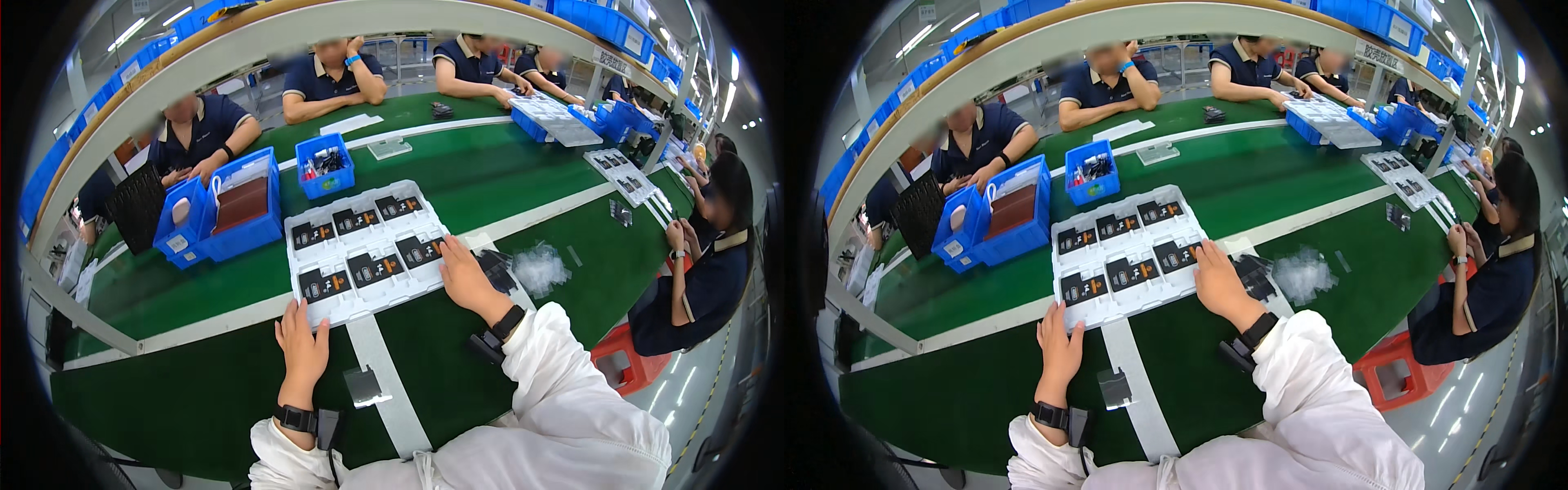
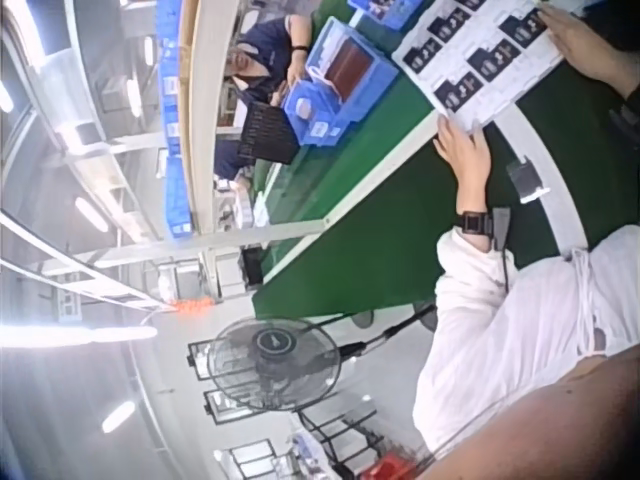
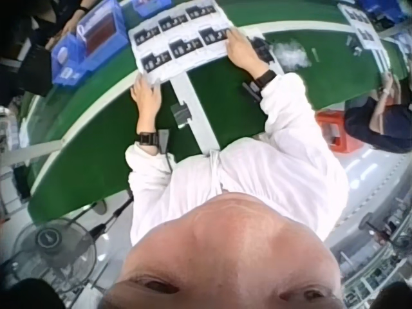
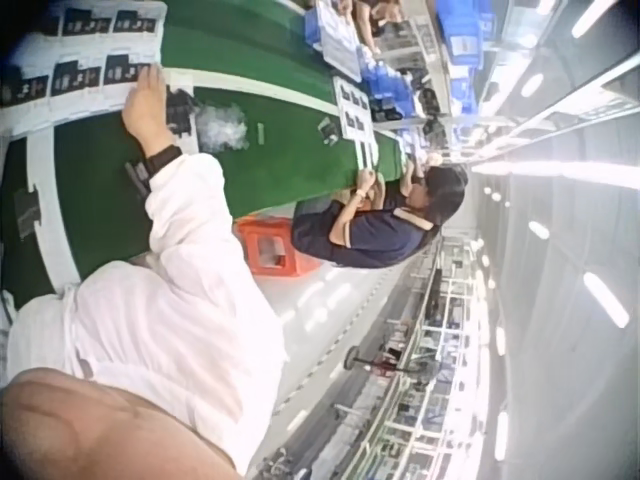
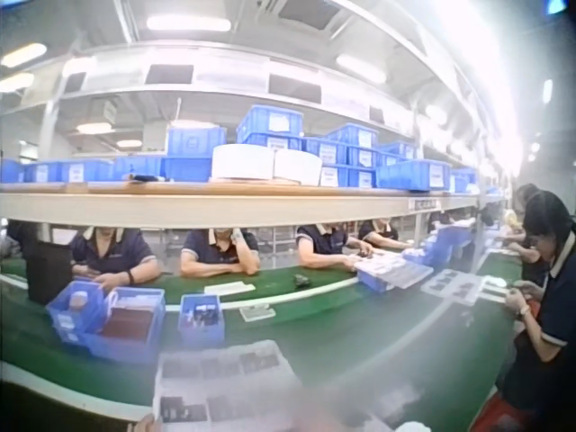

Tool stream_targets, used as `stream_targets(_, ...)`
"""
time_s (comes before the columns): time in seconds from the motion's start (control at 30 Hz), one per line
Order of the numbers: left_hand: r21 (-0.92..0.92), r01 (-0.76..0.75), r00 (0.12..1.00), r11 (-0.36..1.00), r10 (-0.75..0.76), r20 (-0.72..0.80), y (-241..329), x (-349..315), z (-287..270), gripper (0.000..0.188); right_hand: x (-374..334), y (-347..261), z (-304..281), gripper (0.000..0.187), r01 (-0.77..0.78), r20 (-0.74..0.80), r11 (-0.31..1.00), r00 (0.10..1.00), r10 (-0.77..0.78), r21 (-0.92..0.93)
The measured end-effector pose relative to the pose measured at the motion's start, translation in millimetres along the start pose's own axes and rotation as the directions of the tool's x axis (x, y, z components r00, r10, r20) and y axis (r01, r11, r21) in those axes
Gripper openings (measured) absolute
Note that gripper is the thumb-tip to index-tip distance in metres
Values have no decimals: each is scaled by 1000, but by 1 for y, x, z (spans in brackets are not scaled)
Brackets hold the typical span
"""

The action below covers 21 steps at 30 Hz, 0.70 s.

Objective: Manually assembling small battery-like electronics components on an assembly line.

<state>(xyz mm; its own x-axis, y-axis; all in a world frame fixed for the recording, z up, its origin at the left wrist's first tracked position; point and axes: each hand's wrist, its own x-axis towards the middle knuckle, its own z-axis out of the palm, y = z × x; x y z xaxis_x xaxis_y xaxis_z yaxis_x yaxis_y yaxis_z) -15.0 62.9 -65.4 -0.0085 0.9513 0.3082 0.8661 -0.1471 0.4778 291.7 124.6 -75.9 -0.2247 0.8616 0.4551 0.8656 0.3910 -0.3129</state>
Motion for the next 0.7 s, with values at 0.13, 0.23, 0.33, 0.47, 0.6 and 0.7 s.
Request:
stream_targets(0.13, 8, 11, 1000, 1000, -11, 14, 2, -2, -2, 49, 0, -2, -1, 38, 2, -27, 1000, 1000, -1, 21)
stream_targets(0.23, 6, 11, 1000, 1000, -11, 20, 0, -3, -1, 49, -1, -4, -1, 38, -10, -17, 999, 1000, 10, 35)
stream_targets(0.33, -7, 3, 1000, 1000, -2, 18, 0, -3, -1, 49, -1, -4, -2, 39, -25, 3, 999, 1000, 25, 29)
stream_targets(0.47, 4, 4, 1000, 1000, -4, 17, 3, -3, -2, 49, -1, -1, -2, 39, -20, 8, 999, 1000, 20, 27)
stream_targets(0.6, 6, -7, 1000, 1000, 7, 17, 1, -2, 0, 49, -1, -1, -4, 40, -27, 7, 999, 1000, 26, 47)
stream_targets(0.7, 20, -2, 1000, 1000, 2, 6, -1, -5, -2, 49, 0, -5, -3, 40, -17, 13, 998, 1000, 16, 60)
